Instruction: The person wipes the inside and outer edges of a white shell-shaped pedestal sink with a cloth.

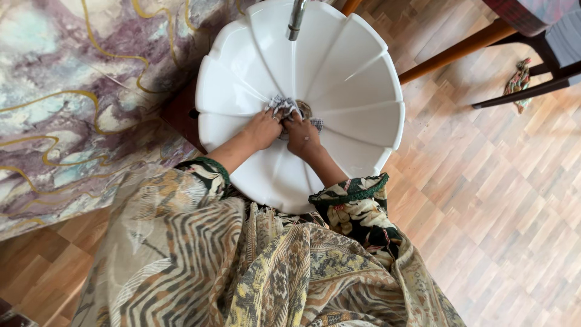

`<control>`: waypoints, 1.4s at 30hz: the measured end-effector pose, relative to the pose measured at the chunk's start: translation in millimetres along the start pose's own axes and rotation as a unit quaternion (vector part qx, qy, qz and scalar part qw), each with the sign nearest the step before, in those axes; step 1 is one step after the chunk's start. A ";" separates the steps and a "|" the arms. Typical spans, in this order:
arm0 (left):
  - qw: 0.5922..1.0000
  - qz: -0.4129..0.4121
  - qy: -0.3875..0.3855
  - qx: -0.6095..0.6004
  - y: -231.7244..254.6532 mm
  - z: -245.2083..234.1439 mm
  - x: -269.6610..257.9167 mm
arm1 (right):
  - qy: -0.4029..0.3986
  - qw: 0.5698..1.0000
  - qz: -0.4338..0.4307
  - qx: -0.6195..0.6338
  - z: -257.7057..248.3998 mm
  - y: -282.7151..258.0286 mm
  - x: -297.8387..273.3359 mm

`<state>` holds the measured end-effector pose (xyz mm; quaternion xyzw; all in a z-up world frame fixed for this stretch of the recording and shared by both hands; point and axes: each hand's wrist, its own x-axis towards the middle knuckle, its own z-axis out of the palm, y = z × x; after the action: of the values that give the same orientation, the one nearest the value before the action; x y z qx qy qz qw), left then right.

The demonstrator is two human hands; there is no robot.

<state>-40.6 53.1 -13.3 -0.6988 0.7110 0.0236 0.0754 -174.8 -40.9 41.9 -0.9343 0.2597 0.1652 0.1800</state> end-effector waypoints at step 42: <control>0.922 0.211 -0.308 -0.098 35.1 -96.0 -103.0 | -0.094 0.994 -0.005 0.054 -10.6 -96.5 -156.4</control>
<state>-81.5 142.5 93.5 -0.4945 0.7779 0.3224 0.2155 -246.8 98.4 138.3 -0.9051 0.2451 0.2370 0.2542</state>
